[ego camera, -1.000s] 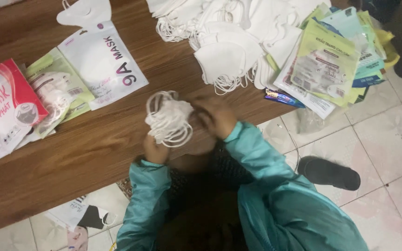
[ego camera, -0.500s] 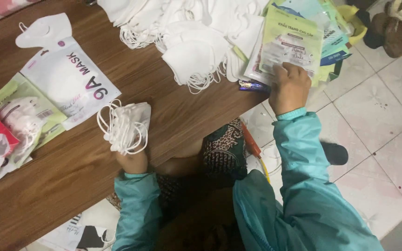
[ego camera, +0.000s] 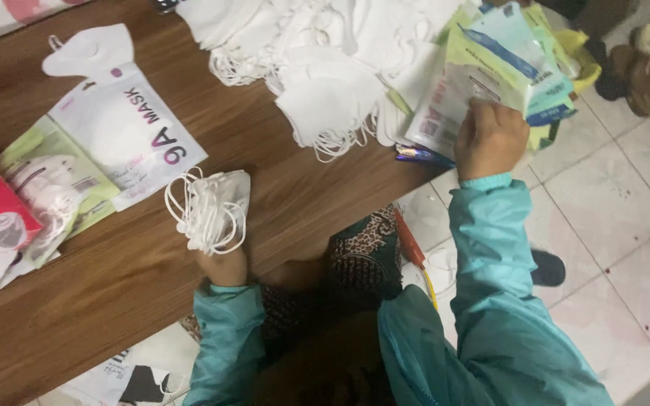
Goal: The person is picking up white face masks from a large pile, unfolding them, and stacking them neatly on a wooden table.
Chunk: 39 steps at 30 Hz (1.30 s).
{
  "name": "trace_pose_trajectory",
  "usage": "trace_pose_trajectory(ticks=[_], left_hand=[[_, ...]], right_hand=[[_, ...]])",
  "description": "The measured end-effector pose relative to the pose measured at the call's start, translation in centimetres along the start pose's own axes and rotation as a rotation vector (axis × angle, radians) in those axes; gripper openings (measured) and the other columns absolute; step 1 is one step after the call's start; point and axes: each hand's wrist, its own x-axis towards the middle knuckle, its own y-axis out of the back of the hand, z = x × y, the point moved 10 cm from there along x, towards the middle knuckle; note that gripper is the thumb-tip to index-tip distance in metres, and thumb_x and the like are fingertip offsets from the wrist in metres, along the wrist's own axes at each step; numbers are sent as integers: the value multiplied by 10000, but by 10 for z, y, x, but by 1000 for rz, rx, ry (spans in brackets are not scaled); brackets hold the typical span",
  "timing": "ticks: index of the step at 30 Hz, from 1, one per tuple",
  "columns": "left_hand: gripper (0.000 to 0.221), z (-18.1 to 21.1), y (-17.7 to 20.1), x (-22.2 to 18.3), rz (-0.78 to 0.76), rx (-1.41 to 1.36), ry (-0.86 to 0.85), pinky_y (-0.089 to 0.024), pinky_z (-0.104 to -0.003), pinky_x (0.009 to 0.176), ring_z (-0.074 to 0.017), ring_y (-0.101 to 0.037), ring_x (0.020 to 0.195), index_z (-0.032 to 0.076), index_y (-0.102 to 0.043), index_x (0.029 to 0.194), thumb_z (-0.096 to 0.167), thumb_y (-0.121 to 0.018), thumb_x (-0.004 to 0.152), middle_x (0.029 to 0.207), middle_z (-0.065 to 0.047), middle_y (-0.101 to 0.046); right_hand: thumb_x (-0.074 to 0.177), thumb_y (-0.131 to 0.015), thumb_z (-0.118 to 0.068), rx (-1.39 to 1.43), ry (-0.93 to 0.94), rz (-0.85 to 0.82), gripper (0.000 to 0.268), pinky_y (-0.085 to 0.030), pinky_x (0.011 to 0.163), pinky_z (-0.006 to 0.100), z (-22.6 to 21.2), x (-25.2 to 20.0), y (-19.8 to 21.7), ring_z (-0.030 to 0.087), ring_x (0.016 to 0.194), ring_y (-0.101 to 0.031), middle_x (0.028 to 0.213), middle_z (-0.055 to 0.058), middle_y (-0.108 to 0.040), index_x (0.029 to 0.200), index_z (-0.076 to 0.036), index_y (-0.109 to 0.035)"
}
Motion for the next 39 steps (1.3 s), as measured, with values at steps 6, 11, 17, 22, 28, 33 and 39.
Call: trace_pose_trajectory(ticks=[6,11,17,22,28,33,39], left_hand=[[454,-64,32,-3,94,-132,363,-489,-434,1004,-310,-677,1100,52,-638,1196,21,-909,832,1149,-157,-660],[580,-108,60,-24,158,-248,632,-425,-449,1086,-267,-656,1219,127,-614,1321,58,-924,835,1307,-110,-656],[734,-137,97,-47,315,-627,768,-694,-629,586,-527,-729,706,-208,-326,1328,24,-890,920,1103,-429,-559],[622,-42,64,-14,-32,-524,593,-598,-628,726,-520,-661,868,-221,-456,1219,98,-878,892,1073,-446,-591],[300,-13,-5,-45,-601,-461,250,-604,-428,823,-317,-760,925,23,-741,999,127,-916,779,949,-160,-790],[705,35,-43,-35,-807,-114,-20,-207,-708,1159,-620,-300,1421,8,-529,1467,330,-793,898,1512,-380,-393],[787,-10,-70,-78,-857,182,-219,-146,-666,1187,-537,-287,1481,86,-528,1494,524,-740,875,1559,-312,-409]], right_hand=[[1011,-640,-163,674,153,-181,407,-441,1148,539,-172,-12,9,443,1272,-597,1342,264,-642,1367,34,-635],[941,-642,-110,693,157,-416,168,-555,773,394,-348,-31,34,313,806,-688,855,167,-700,1036,-20,-748],[1031,-593,-296,1482,157,-875,484,-517,1055,510,-415,-54,36,416,1257,-616,1360,257,-616,1423,-13,-566],[862,-842,-173,2310,-286,-1167,854,-558,1002,510,-414,-97,27,427,1341,-515,1548,282,-445,1574,-6,-399],[800,-882,-57,2055,-1299,-787,402,-629,457,526,-321,-137,-58,371,683,-750,875,251,-729,1118,71,-672],[846,-824,-60,1833,-1403,-431,331,-677,746,440,-228,-79,-53,268,869,-770,967,156,-743,1145,-23,-685],[900,-810,-89,1611,-1322,-368,296,-690,764,415,-184,-103,-96,244,852,-770,965,134,-755,1165,-57,-684]])
